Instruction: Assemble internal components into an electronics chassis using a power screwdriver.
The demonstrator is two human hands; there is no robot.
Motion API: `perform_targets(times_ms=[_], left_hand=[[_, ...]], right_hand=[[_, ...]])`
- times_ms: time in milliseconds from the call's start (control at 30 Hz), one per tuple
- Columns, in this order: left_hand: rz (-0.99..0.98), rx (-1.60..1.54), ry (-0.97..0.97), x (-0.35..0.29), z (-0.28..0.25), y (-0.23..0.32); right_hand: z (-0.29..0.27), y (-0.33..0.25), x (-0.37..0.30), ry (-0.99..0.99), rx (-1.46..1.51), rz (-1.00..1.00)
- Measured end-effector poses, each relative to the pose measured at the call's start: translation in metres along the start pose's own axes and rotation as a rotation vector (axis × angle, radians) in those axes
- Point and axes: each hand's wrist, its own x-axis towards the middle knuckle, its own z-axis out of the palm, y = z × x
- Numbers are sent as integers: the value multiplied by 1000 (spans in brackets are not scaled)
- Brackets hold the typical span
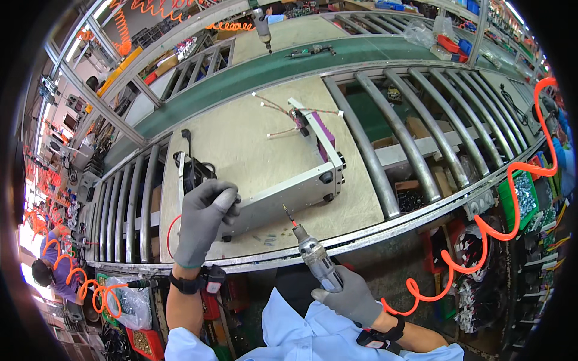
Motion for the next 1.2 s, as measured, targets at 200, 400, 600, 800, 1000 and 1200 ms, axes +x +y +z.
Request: perform_targets(times_ms=[200,400,600,800,1000,1200], left_hand=[[-93,237,-217,60,11,8],[-240,309,-485,90,19,-13],[-282,230,-603,100,23,-23],[-257,249,-606,100,23,-21],[-265,319,-627,103,26,-23],[-339,396,-606,106,31,-23]], right_hand=[[4,-20,-3,-18,20,3],[6,-25,0,-23,37,17],[9,-33,-1,-109,132,84],[12,-35,-4,-185,232,167],[19,-31,-2,-153,359,170],[23,-35,-4,-120,270,164]])
